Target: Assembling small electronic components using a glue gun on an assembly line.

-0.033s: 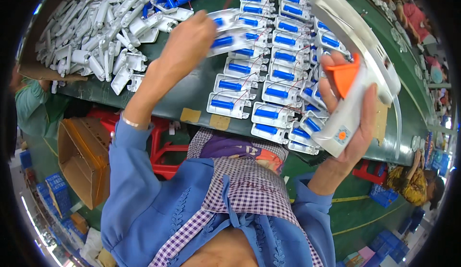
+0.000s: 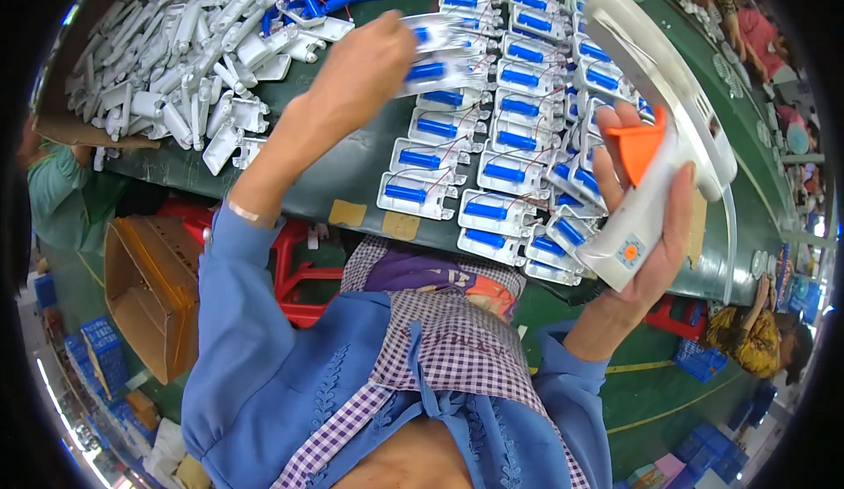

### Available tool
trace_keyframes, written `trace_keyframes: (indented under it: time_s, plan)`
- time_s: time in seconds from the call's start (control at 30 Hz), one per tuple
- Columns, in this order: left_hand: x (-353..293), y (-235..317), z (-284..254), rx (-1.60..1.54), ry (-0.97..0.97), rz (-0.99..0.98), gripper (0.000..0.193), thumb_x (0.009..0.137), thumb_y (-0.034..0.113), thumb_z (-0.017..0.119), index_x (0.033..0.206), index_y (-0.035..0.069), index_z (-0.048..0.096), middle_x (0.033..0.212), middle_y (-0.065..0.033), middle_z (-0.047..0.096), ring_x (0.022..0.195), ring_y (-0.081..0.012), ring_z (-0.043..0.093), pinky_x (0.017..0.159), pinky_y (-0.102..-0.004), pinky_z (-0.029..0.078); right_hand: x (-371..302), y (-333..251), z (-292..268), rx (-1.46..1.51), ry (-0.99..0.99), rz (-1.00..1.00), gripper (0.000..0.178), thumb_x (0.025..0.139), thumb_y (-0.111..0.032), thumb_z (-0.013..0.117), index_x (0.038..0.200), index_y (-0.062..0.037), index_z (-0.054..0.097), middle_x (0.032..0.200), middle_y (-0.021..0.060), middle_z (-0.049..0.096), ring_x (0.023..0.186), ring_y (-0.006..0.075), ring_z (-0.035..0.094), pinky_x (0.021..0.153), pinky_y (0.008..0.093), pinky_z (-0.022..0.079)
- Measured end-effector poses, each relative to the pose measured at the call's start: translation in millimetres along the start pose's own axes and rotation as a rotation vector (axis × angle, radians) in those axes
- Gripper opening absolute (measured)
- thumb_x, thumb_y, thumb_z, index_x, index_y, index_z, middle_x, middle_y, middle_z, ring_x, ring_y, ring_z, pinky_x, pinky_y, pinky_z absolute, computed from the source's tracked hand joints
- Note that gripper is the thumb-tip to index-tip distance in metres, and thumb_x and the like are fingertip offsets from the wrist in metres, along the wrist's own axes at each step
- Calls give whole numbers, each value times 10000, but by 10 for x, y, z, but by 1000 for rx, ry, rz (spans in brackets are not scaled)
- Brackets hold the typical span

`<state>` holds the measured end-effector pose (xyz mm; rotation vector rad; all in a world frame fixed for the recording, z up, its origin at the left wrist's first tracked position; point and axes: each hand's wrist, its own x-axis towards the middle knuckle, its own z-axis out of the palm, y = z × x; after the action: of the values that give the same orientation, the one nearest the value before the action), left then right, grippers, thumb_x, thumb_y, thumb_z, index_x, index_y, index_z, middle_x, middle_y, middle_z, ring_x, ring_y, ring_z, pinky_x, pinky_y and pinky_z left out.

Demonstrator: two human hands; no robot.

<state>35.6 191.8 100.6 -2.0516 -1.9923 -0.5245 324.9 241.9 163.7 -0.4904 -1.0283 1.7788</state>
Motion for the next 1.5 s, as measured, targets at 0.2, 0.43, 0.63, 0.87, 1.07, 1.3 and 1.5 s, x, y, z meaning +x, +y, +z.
trace_keyframes:
  time_s: [0.2, 0.43, 0.63, 0.87, 1.07, 1.3, 1.5]
  plan:
    - [927, 351, 439, -168, -155, 186, 98, 720, -41, 580, 799, -75, 627, 924, -260, 618, 858, -395, 642, 731, -450, 539, -186, -144, -140, 75, 39, -37, 520, 1006, -236, 389, 1391, 88, 259, 1338, 324, 400, 1242, 439, 442, 936, 472, 524]
    - [1212, 502, 738, -200, -136, 257, 117, 749, -13, 544, 790, -46, 649, 889, -256, 628, 836, -409, 646, 699, -470, 533, -264, -162, -178, 45, 72, 17, 537, 1011, -265, 370, 1414, 61, 232, 1335, 304, 415, 1234, 402, 462, 897, 445, 555]
    - [1228, 424, 902, -208, -145, 231, 123, 744, 23, 563, 802, -27, 659, 825, -233, 649, 819, -395, 657, 687, -479, 536, -189, -65, -173, 54, 36, 59, 547, 1010, -274, 376, 1418, 58, 225, 1337, 302, 412, 1236, 415, 454, 906, 453, 548]
    - [1206, 659, 1168, -326, 55, 198, 88, 704, 49, 591, 730, 23, 671, 744, -202, 663, 753, -348, 678, 624, -455, 544, -203, -83, -445, 66, -110, 118, 537, 1026, -245, 316, 1461, 15, 138, 1470, 264, 235, 1377, 378, 249, 1070, 461, 409]
    - [-104, 490, 100, -168, 227, 69, 122, 670, 6, 631, 791, -4, 616, 853, -128, 599, 878, -277, 603, 631, -357, 547, -112, 35, -137, -107, -27, 120, 527, 1028, -230, 290, 1443, 61, 148, 1434, 311, 269, 1341, 408, 308, 1018, 433, 473]
    - [-1725, -129, -272, 276, 253, -741, 452, 752, 325, 736, 1096, 64, 606, 1027, -172, 548, 858, -331, 545, 689, -425, 492, -37, 288, 85, -106, -37, 245, 532, 1031, -242, 287, 1442, 65, 149, 1429, 312, 284, 1338, 406, 318, 997, 433, 491]
    - [-1799, 141, 2, 6, 257, -703, 523, 763, 332, 737, 1168, 47, 569, 1174, -251, 471, 941, -401, 516, 767, -453, 499, -7, 394, 100, -44, -135, 316, 537, 1027, -241, 304, 1453, 37, 132, 1432, 304, 279, 1347, 400, 302, 1013, 428, 483]
